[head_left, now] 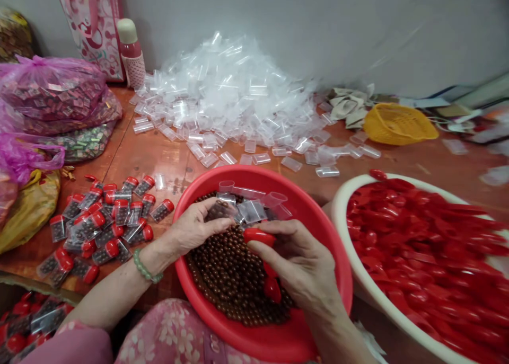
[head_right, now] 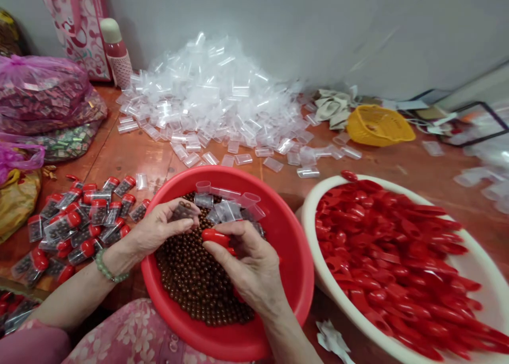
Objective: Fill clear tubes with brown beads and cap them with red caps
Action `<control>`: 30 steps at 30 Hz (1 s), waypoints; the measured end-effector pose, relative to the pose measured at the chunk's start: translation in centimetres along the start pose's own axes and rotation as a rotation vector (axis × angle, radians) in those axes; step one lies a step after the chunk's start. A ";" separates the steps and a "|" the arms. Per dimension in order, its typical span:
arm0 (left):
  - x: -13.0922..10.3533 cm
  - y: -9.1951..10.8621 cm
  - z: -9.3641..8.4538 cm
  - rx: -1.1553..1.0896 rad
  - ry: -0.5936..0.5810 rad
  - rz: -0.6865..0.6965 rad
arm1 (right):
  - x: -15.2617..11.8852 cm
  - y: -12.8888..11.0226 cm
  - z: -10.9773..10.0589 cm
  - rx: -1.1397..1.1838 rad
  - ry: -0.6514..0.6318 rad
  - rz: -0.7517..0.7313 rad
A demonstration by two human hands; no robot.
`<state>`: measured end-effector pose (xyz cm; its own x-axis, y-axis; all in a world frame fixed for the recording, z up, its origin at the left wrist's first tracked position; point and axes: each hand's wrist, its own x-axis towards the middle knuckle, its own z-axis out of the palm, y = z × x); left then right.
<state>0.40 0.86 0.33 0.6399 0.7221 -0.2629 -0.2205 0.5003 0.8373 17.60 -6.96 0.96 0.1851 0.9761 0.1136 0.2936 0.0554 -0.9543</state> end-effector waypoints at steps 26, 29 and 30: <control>-0.4 0.8 1.1 0.350 -0.073 -0.004 | 0.0 -0.1 -0.6 0.354 0.114 0.151; -0.4 0.6 1.0 0.396 -0.071 0.017 | 0.1 -0.2 -0.4 0.307 0.120 0.054; -0.4 0.5 1.0 0.407 -0.078 0.018 | 0.2 -0.3 -0.4 0.279 0.117 -0.002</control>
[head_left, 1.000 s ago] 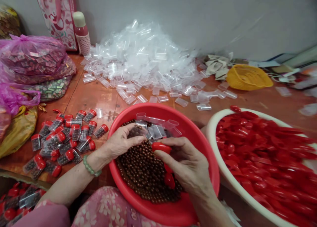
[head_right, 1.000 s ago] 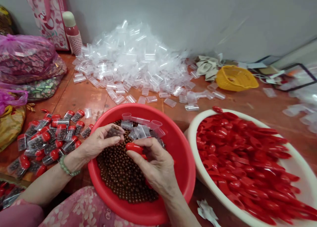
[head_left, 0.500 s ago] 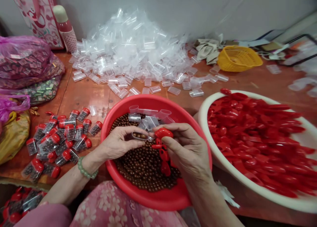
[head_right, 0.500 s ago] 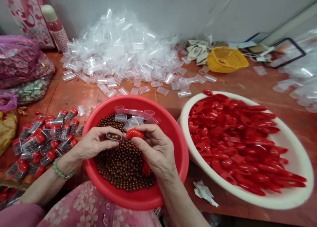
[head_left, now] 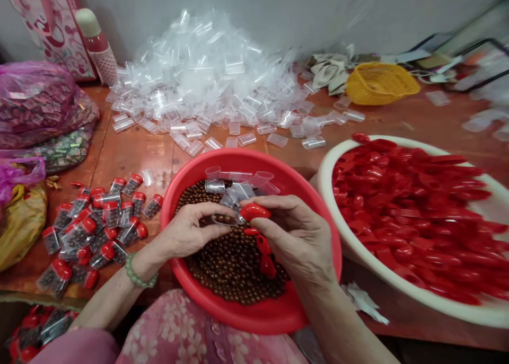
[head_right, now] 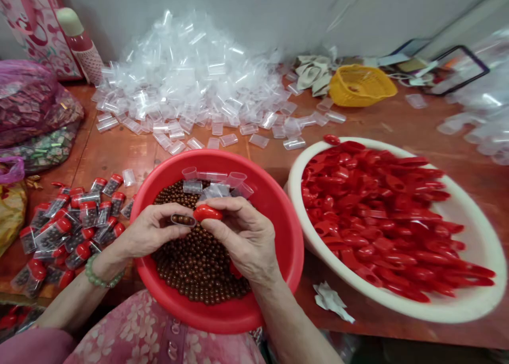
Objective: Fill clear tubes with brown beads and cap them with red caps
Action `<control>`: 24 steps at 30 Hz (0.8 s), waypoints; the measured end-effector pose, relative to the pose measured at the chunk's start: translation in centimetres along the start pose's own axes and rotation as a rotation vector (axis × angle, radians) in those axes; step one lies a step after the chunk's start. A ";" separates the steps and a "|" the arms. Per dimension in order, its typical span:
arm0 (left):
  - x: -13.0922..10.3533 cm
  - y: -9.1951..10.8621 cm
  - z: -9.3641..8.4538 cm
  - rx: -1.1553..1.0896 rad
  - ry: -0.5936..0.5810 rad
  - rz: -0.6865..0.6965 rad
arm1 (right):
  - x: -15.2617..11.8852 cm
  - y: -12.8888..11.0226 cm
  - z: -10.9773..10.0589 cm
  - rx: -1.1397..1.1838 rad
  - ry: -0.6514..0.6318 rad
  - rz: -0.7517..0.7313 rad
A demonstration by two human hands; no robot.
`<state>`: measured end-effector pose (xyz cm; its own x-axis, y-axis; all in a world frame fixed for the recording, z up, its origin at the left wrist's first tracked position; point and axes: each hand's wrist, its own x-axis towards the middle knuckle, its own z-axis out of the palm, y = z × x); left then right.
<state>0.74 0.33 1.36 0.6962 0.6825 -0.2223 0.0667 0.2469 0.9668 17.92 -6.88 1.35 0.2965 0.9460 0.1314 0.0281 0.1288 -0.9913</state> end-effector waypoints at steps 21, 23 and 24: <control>0.3 -0.9 -0.3 -0.062 0.009 -0.024 | -0.5 0.6 -0.5 -0.432 -0.038 -0.372; 0.3 -1.0 -0.4 -0.075 -0.015 0.000 | -0.3 0.3 0.2 -0.390 -0.038 -0.353; 0.3 -1.1 -0.4 -0.084 -0.030 0.015 | -0.1 0.2 0.7 -0.374 -0.053 -0.355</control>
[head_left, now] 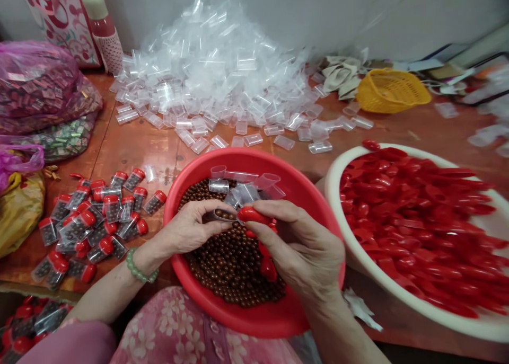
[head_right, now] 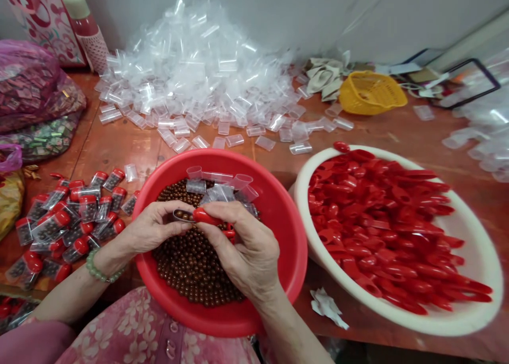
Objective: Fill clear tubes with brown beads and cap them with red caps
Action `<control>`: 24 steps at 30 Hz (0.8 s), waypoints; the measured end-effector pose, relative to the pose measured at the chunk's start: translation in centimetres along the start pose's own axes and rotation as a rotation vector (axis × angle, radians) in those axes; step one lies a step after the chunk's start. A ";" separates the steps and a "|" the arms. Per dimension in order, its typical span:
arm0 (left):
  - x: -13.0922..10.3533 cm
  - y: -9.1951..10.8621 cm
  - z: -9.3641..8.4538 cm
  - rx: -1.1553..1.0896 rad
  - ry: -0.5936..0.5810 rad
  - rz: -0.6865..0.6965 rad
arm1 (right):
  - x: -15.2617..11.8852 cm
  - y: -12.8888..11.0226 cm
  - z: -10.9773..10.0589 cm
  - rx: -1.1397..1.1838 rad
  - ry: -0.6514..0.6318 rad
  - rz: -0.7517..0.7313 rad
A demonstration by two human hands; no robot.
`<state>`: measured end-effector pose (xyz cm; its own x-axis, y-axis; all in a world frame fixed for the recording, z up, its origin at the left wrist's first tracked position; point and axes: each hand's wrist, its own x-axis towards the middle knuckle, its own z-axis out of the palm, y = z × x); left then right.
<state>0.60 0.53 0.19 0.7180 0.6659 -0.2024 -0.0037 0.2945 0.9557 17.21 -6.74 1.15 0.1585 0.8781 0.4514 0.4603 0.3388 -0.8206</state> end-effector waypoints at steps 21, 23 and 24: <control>-0.5 -0.4 0.4 0.101 -0.179 -0.127 | -0.3 0.2 2.9 0.209 0.096 0.381; -0.4 -0.5 0.3 0.033 -0.177 -0.157 | -0.4 0.4 2.9 0.194 0.100 0.360; -0.4 -0.5 0.3 0.005 -0.172 -0.163 | -0.5 0.5 2.9 0.170 0.103 0.320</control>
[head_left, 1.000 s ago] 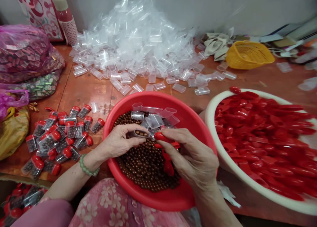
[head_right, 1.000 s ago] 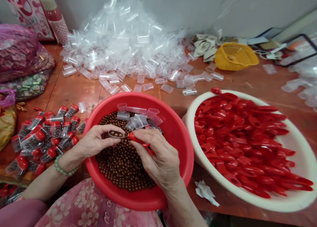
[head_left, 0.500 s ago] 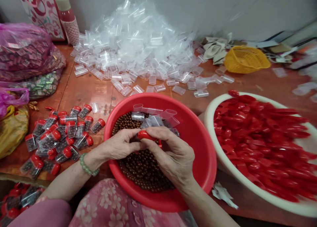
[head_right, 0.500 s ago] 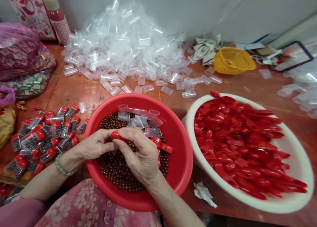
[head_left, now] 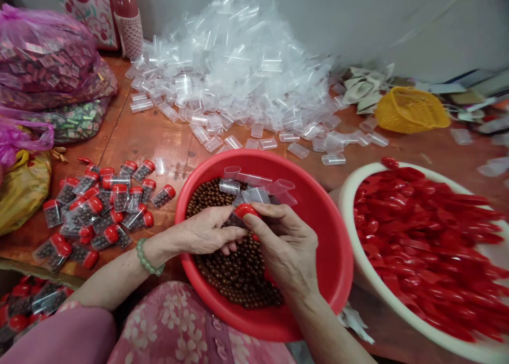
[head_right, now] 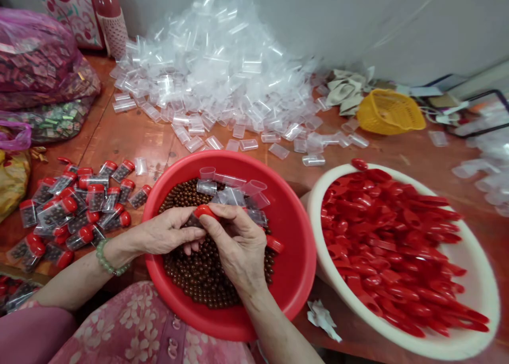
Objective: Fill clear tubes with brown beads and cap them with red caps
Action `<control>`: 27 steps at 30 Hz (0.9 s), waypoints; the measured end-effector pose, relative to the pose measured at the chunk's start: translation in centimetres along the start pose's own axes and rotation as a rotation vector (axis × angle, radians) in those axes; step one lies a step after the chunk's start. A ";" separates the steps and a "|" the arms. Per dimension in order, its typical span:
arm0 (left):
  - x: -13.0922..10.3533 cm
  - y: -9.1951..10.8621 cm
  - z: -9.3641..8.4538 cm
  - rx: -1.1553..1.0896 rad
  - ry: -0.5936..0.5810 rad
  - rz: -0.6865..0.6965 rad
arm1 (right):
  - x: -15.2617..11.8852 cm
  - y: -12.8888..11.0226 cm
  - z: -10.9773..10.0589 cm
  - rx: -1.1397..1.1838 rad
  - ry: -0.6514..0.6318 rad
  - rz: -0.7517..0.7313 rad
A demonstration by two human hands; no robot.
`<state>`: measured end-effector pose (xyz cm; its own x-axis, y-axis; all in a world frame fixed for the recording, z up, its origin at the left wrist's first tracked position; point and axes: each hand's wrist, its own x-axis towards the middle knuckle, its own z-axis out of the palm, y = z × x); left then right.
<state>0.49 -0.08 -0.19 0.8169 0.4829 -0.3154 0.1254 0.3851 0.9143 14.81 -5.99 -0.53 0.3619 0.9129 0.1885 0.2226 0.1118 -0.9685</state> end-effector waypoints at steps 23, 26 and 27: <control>-0.1 -0.4 -0.2 -0.576 -0.046 0.036 | 0.4 0.1 0.3 -0.820 -0.172 -0.809; 0.1 -0.2 0.5 -0.610 0.052 -0.045 | 0.1 0.1 0.4 -0.829 -0.189 -0.832; 0.2 -0.3 0.9 -0.621 0.119 -0.076 | -0.1 0.0 0.4 -0.834 -0.210 -0.842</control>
<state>1.16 -0.80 -0.34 0.7459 0.5065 -0.4326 -0.1981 0.7887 0.5820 14.45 -5.96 -0.63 -0.3154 0.7307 0.6055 0.8634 0.4857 -0.1364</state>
